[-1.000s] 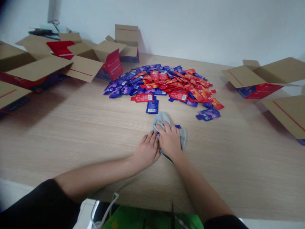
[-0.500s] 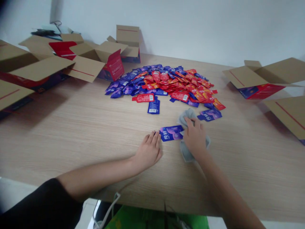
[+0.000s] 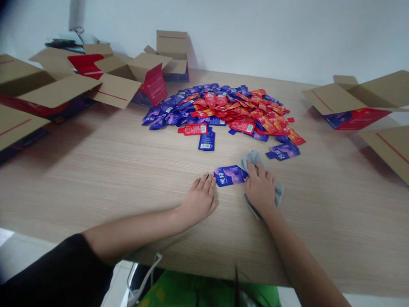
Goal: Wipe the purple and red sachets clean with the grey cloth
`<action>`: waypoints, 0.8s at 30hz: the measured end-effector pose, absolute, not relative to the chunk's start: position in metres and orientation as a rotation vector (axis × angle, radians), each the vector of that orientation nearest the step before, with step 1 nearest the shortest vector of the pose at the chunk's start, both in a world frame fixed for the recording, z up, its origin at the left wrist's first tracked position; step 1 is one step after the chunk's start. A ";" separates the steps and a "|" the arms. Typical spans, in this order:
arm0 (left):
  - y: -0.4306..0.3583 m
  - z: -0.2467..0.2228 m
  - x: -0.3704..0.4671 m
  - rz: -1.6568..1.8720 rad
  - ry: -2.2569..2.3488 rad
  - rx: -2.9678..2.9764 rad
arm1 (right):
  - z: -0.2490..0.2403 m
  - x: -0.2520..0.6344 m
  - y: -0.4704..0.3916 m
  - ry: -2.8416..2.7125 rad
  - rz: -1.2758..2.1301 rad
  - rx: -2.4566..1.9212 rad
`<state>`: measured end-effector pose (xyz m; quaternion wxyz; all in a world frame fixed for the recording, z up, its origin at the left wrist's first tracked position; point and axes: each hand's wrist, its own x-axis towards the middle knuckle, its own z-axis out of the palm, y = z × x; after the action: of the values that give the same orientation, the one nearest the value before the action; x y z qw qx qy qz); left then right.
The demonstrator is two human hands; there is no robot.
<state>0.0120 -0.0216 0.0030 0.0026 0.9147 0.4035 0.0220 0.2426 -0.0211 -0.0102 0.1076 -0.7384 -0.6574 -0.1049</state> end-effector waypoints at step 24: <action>-0.018 0.003 0.009 0.087 1.179 2.932 | -0.004 0.261 -0.019 -2.035 -0.210 -2.025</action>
<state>0.0095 -0.0179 0.0033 -0.0099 0.9275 0.3728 0.0275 0.2607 -0.0195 -0.0039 0.1310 -0.6974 -0.7009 -0.0723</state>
